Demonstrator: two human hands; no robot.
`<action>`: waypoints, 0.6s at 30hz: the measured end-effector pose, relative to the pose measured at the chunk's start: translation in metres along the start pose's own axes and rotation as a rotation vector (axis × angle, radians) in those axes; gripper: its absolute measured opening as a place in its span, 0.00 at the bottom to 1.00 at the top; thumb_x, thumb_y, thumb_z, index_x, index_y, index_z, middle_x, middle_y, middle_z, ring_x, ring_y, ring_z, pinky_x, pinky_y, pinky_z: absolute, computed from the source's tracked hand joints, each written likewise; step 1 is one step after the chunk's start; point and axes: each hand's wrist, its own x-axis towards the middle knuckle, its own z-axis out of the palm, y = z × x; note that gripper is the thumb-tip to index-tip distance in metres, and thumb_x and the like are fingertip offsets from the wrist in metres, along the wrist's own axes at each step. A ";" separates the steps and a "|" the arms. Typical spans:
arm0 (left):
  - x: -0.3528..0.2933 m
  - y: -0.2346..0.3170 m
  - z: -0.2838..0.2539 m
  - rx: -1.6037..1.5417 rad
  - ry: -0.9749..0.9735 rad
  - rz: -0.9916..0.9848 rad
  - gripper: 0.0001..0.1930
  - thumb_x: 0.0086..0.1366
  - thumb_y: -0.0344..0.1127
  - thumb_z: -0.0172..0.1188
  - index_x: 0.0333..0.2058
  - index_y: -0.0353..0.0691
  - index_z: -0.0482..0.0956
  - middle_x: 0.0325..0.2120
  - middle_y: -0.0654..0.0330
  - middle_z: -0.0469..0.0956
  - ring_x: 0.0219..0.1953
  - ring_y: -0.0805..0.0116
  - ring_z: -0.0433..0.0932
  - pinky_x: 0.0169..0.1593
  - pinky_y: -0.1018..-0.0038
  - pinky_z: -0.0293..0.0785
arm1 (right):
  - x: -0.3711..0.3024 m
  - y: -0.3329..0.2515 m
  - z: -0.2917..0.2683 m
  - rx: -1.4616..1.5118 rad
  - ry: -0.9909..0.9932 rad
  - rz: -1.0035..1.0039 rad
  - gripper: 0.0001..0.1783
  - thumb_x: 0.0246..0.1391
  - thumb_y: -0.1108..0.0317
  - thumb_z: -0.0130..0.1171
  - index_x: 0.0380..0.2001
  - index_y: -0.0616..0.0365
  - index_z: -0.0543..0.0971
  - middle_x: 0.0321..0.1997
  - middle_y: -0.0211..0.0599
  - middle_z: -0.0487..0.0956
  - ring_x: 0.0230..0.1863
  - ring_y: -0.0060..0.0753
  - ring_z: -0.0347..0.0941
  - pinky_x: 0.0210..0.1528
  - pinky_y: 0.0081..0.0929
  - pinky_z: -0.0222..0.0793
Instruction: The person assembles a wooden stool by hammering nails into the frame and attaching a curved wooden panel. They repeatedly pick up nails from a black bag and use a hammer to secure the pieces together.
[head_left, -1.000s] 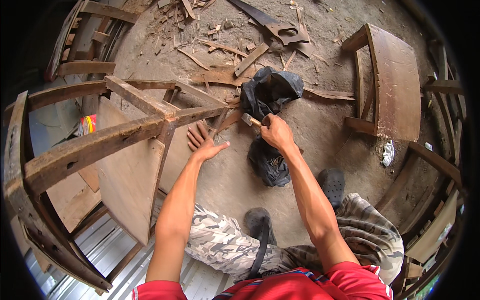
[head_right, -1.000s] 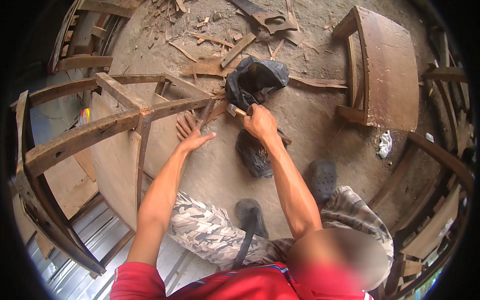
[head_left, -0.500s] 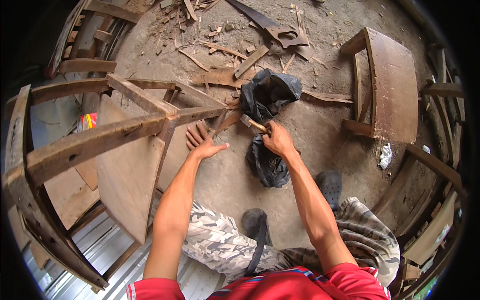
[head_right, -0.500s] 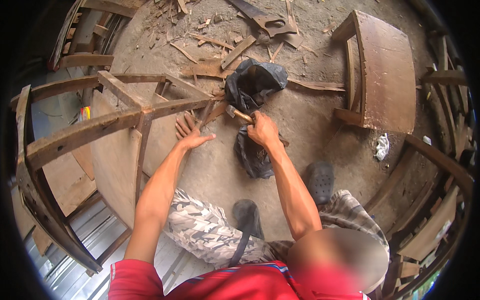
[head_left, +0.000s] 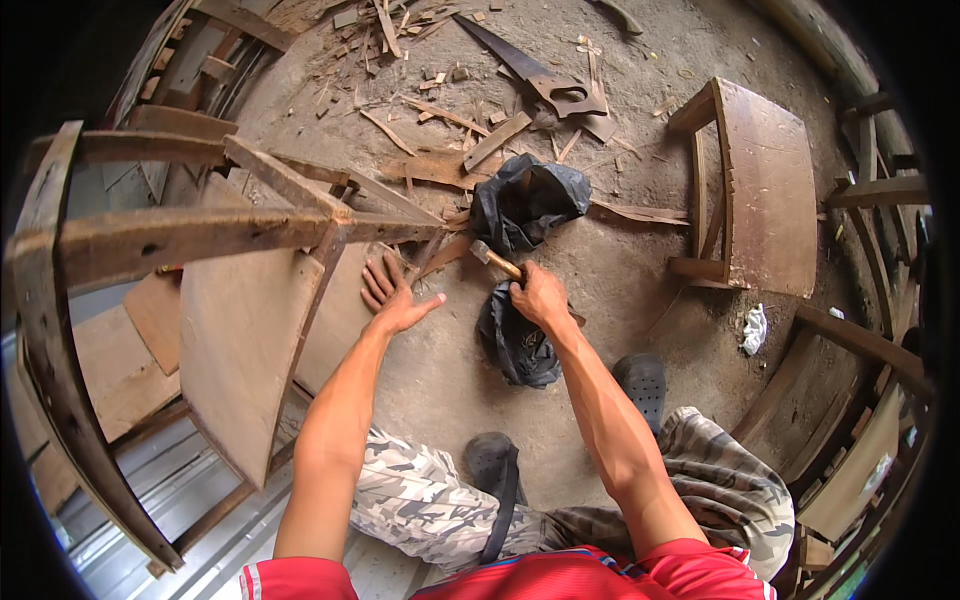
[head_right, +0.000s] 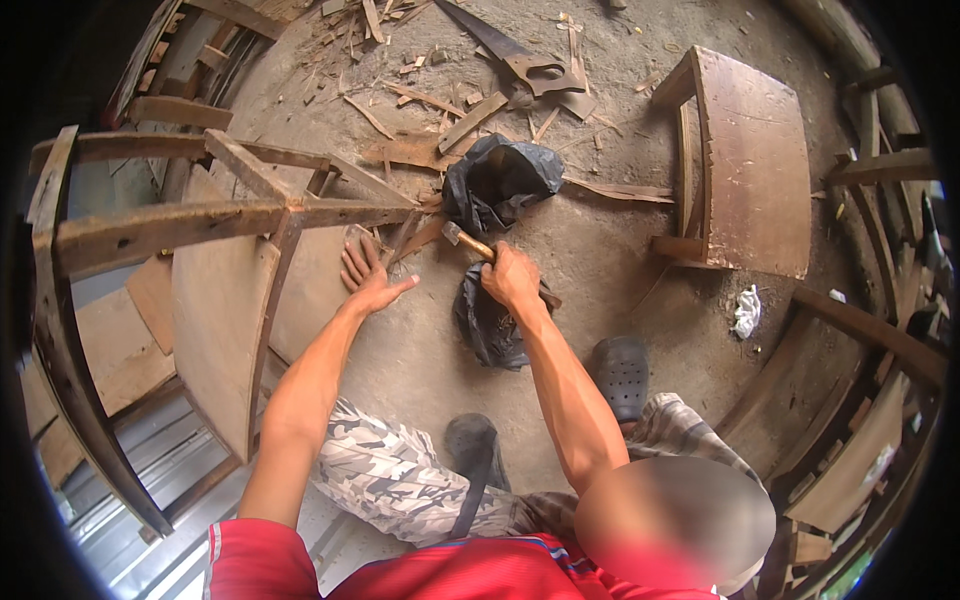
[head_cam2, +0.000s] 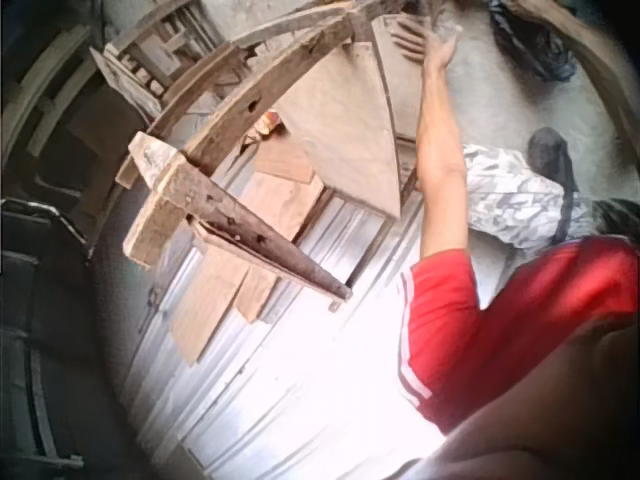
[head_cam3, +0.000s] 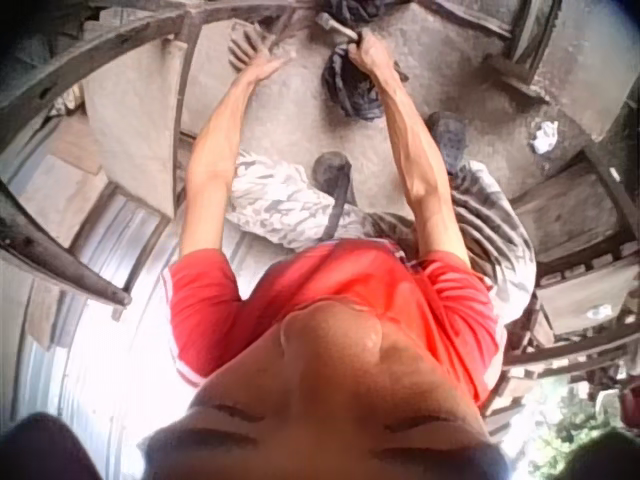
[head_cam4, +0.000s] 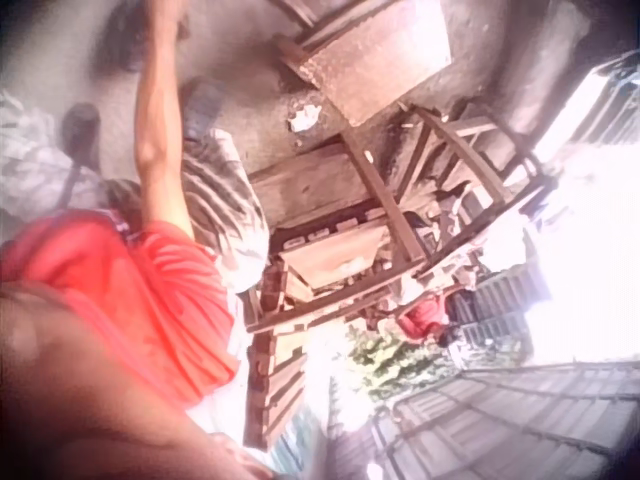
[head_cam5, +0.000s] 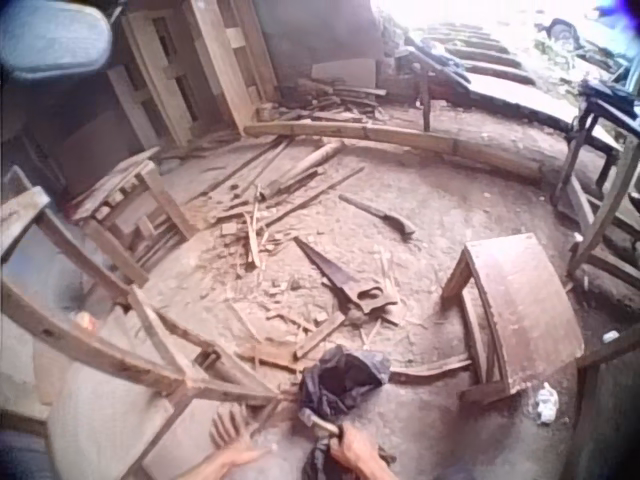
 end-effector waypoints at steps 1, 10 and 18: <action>0.002 -0.006 0.008 -0.069 0.102 0.048 0.74 0.47 0.74 0.65 0.70 0.41 0.19 0.69 0.36 0.13 0.71 0.40 0.11 0.68 0.40 0.18 | 0.001 0.003 0.002 0.001 0.014 -0.020 0.16 0.49 0.63 0.56 0.38 0.63 0.77 0.40 0.57 0.81 0.44 0.63 0.76 0.49 0.53 0.71; 0.024 0.012 -0.008 0.100 0.742 0.443 0.30 0.55 0.52 0.68 0.52 0.41 0.77 0.53 0.56 0.73 0.63 0.57 0.61 0.66 0.54 0.50 | 0.008 0.010 0.016 -0.064 0.075 -0.078 0.16 0.49 0.60 0.56 0.36 0.61 0.79 0.38 0.56 0.81 0.43 0.62 0.76 0.49 0.53 0.69; 0.039 0.036 0.010 0.071 0.756 0.293 0.20 0.58 0.47 0.65 0.46 0.43 0.82 0.44 0.59 0.81 0.56 0.62 0.71 0.69 0.52 0.45 | 0.006 0.010 0.020 -0.122 0.108 -0.098 0.14 0.47 0.60 0.57 0.33 0.60 0.78 0.37 0.53 0.81 0.43 0.59 0.76 0.48 0.53 0.67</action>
